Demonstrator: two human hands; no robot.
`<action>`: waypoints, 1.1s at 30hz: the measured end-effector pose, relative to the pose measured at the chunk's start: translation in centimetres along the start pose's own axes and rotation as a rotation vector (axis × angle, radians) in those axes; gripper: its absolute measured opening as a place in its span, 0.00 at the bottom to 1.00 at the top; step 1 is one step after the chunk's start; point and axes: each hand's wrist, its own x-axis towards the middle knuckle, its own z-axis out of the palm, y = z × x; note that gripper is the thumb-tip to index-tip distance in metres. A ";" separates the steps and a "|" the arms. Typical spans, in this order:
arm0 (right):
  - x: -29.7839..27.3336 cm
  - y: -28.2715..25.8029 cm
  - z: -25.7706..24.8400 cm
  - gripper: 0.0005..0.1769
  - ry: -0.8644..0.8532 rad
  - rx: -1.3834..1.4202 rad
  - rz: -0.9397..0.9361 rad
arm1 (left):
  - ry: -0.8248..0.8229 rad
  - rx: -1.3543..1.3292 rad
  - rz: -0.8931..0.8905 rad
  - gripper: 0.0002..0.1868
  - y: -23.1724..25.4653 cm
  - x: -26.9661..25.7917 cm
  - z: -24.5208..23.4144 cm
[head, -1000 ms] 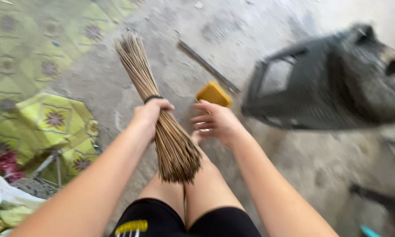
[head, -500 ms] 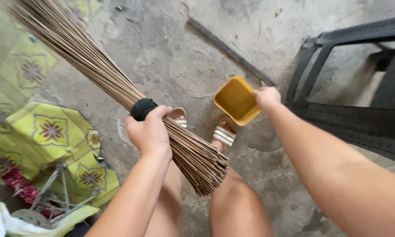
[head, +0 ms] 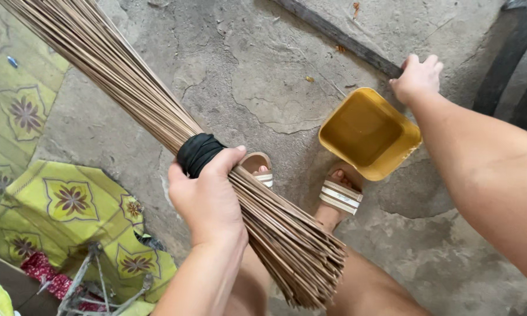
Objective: The person sweeps a concrete and tiled floor using a traditional straw broom and a dustpan. They move around furniture and a cat, sweeping debris into a pile and collecting it with the dustpan.
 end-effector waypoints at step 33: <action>-34.5 1.5 -17.7 0.10 0.163 0.393 0.223 | -0.070 0.243 -0.089 0.17 6.8 -12.0 -7.5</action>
